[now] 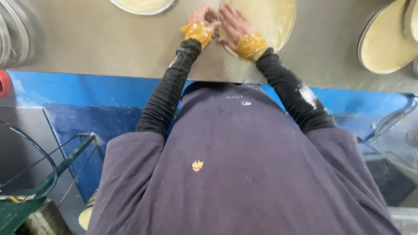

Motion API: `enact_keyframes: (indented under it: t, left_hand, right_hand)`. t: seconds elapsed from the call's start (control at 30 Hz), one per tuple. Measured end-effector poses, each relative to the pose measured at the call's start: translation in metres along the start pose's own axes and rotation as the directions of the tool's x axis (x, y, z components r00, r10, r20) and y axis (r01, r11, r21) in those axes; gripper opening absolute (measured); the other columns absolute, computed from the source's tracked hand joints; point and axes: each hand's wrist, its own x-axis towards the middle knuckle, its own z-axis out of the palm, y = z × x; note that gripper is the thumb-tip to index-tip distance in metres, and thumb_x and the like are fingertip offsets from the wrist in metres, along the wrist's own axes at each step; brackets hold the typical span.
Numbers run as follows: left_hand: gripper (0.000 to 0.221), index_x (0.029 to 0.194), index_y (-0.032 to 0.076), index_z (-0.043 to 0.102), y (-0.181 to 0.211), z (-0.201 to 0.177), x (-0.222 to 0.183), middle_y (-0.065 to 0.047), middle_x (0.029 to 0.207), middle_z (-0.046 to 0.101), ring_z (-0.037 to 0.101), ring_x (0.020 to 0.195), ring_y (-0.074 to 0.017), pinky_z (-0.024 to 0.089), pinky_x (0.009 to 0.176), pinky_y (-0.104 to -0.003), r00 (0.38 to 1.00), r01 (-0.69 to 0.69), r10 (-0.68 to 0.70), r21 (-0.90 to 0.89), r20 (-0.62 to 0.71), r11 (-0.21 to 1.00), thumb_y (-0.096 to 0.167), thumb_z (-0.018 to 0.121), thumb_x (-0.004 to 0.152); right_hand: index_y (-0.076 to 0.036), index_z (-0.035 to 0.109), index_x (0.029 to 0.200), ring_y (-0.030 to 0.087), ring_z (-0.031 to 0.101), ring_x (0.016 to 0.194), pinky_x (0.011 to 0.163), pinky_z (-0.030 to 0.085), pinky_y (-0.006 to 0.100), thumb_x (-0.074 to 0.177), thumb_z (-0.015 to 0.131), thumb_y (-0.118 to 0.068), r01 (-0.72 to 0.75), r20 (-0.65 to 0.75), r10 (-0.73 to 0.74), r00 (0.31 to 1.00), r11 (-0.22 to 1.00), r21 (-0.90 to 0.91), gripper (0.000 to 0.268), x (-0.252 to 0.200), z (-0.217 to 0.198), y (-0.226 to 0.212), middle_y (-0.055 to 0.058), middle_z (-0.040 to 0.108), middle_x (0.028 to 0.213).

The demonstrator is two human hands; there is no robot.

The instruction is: The recorder is pressing pizza dough into circular metal pans on a workbench.

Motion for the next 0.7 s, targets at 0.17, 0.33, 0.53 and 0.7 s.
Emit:
enact_keyframes:
  t: [0.17, 0.33, 0.53, 0.7]
  left_hand:
    - [0.024, 0.096, 0.005, 0.064, 0.011, -0.003, -0.003, -0.005, 0.075, 0.074, 0.075, 0.062, -0.0148, 0.062, 0.058, -0.029, 0.997, -0.065, 0.068, 0.110, -0.030, 0.992, 0.004, 0.079, 0.078]
    - [0.030, 0.096, 0.009, 0.065, 0.027, -0.016, 0.000, -0.003, 0.083, 0.075, 0.075, 0.071, -0.0154, 0.061, 0.067, -0.031, 0.996, -0.054, 0.039, 0.187, 0.081, 0.981, 0.012, 0.087, 0.076]
    - [0.036, 0.099, 0.010, 0.067, 0.003, -0.003, 0.009, -0.003, 0.084, 0.076, 0.075, 0.075, -0.0168, 0.060, 0.071, -0.032, 0.991, -0.121, 0.130, 0.204, -0.029, 0.971, 0.016, 0.090, 0.072]
    - [0.040, 0.098, 0.008, 0.067, 0.014, -0.003, 0.008, -0.004, 0.081, 0.076, 0.074, 0.074, -0.0180, 0.060, 0.068, -0.033, 0.989, -0.120, 0.136, 0.225, -0.057, 0.967, 0.019, 0.092, 0.069]
  right_hand:
    - [0.003, 0.050, 0.157, 0.034, 0.032, 0.157, 0.127, 0.025, 0.053, 0.114, 0.061, -0.040, -0.016, -0.008, 0.015, 1.000, 0.996, -0.086, 0.061, 0.003, 0.003, -0.004, 0.023, 0.042, 0.164]
    - [0.009, 0.048, 0.153, 0.040, 0.034, 0.155, 0.127, 0.028, 0.050, 0.111, 0.064, -0.037, 0.041, -0.038, -0.036, 0.999, 0.989, 0.139, 0.064, 0.003, -0.015, -0.009, 0.028, 0.042, 0.162]
    - [0.012, 0.049, 0.150, 0.043, 0.037, 0.152, 0.124, 0.029, 0.049, 0.110, 0.065, -0.039, 0.036, -0.082, -0.036, 0.996, 0.999, -0.005, 0.067, 0.009, 0.001, 0.011, 0.031, 0.042, 0.159]
    - [0.008, 0.050, 0.152, 0.041, 0.039, 0.151, 0.127, 0.028, 0.049, 0.113, 0.059, -0.034, -0.068, -0.094, 0.071, 0.993, 0.997, 0.035, 0.059, 0.021, 0.002, 0.020, 0.029, 0.046, 0.160]
